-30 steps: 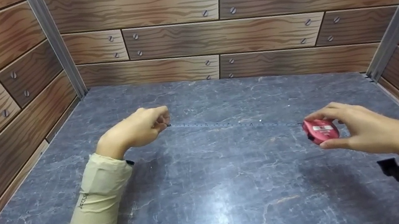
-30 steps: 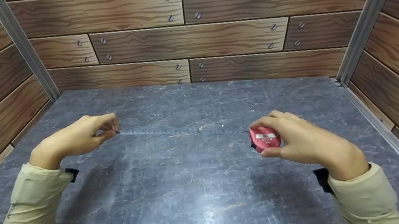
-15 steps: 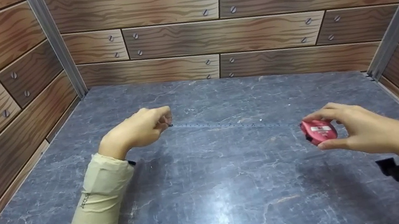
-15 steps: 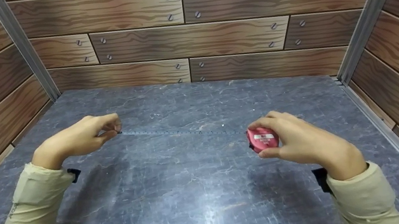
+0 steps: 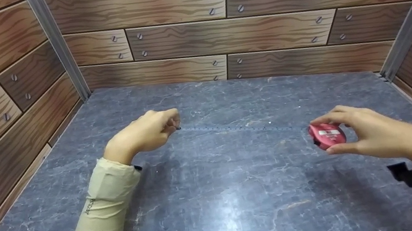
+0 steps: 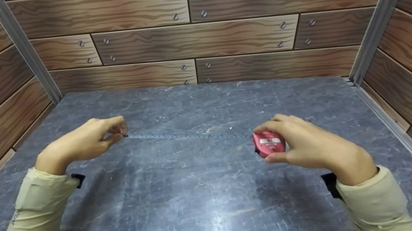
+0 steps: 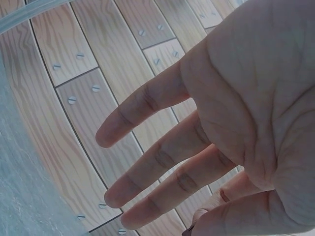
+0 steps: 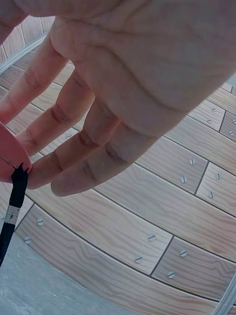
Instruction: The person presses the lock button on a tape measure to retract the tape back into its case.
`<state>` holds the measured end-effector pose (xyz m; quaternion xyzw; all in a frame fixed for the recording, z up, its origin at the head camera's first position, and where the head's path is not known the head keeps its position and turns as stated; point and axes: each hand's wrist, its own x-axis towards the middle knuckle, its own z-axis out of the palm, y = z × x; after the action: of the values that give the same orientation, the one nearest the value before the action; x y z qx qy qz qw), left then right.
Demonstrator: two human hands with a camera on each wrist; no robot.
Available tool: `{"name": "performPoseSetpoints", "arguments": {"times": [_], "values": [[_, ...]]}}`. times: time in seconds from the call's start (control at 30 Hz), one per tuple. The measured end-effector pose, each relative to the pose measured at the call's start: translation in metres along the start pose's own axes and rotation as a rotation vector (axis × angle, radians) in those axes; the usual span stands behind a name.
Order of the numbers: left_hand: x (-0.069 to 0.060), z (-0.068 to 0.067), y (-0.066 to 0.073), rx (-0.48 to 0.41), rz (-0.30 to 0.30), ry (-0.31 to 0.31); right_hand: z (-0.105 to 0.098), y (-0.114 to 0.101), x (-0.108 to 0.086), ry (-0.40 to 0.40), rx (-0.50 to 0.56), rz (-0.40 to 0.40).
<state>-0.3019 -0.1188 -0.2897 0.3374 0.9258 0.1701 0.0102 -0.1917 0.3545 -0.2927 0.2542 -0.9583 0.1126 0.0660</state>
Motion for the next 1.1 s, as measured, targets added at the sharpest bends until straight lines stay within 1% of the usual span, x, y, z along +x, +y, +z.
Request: {"name": "performPoseSetpoints", "arguments": {"times": [0.13, 0.23, 0.37, 0.5, 0.6, 0.73, 0.97, 1.1], "values": [[-0.0014, 0.0000, 0.0004, 0.007, -0.001, -0.008, 0.0012, -0.0013, 0.0020, -0.003, 0.000, -0.008], [-0.0035, -0.0004, 0.0001, 0.012, -0.011, -0.010, 0.0022, -0.0030, 0.0039, -0.007, 0.011, -0.014], [-0.0037, -0.0005, 0.0010, 0.008, -0.031, -0.017, 0.0013, -0.0039, 0.0034, 0.008, 0.009, -0.021], [-0.0007, 0.0019, 0.0028, 0.010, -0.018, -0.017, -0.0010, -0.0035, -0.0005, 0.022, -0.010, -0.018], [0.0013, 0.0039, 0.0037, 0.009, 0.015, -0.010, -0.0021, -0.0037, -0.0023, 0.027, -0.026, -0.019], [0.0006, 0.0038, 0.0053, -0.001, 0.040, -0.012, -0.0019, -0.0044, -0.0010, 0.022, -0.029, -0.021], [0.0000, 0.0016, 0.0096, -0.015, 0.044, -0.027, -0.0013, -0.0053, -0.0004, 0.019, -0.021, -0.019], [-0.0003, 0.0017, 0.0099, -0.019, 0.054, -0.024, -0.0010, -0.0061, 0.0002, 0.021, -0.020, -0.022]]}}
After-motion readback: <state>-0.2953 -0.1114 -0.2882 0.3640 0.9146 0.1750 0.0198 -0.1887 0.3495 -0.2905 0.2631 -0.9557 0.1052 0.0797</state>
